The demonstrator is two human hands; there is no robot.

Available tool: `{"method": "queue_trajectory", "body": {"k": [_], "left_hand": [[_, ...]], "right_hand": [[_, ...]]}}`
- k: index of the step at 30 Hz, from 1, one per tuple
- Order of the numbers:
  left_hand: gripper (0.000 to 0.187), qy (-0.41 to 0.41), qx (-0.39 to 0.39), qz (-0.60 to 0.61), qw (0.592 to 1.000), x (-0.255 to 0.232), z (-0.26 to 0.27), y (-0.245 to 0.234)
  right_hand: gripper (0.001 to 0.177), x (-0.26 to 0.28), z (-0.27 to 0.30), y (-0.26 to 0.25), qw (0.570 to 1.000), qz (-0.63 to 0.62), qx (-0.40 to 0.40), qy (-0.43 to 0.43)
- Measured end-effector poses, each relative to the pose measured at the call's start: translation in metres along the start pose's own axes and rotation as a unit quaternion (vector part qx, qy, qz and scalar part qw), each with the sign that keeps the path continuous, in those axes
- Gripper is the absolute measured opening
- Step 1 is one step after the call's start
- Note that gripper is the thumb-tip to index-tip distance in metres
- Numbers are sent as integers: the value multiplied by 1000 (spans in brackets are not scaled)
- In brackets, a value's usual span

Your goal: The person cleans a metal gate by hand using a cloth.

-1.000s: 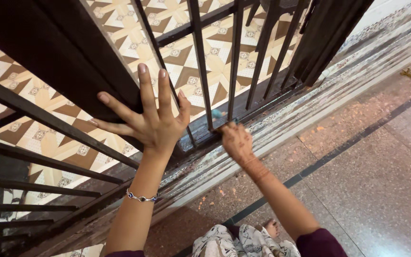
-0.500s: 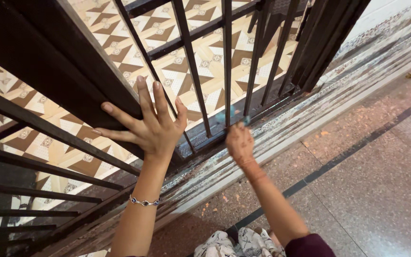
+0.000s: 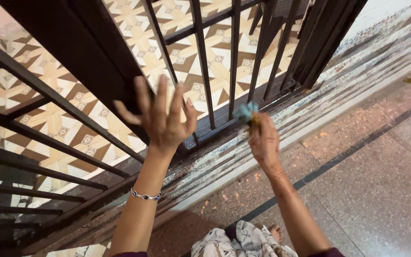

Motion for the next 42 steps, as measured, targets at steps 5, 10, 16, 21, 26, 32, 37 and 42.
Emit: {"method": "queue_trajectory", "body": {"k": [5,10,16,21,26,32,37,42], "left_hand": [[48,67,-9,-30,997,-19,-37,11],[54,3,43,-25,999,-18,-57,26],[52,22,27,-68,997,-23,-53,26],[44,30,5,-116,993,-26,-41,41],[40,-13,15,-90,996,-23,-32,59],[44,-13,37,-102,994,-20,-29,60],[44,-6,60,-80,995,-18,-24,64],[57,6,115,0,993,-19,-26,53]], "right_hand": [[32,65,-82,-3,995,-46,-29,-84],[52,117,-143,36,980,-91,-50,-170],[31,104,-131,49,981,-78,-42,-170],[33,72,-102,64,988,-68,-13,-138],[25,35,-72,85,996,-63,36,-50],[29,19,-45,92,993,-92,44,-56],[46,-11,-12,108,992,15,16,-126],[47,-30,2,115,986,67,38,-151]]}}
Point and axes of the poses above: each hand's wrist, its own z-axis away from the middle knuckle, its own y-axis out of the palm, x = y × z, the point moved 6 cm from there along -z, towards the middle knuckle, and after that the axes turned 11 degrees about -y, right-handed, at the moved point
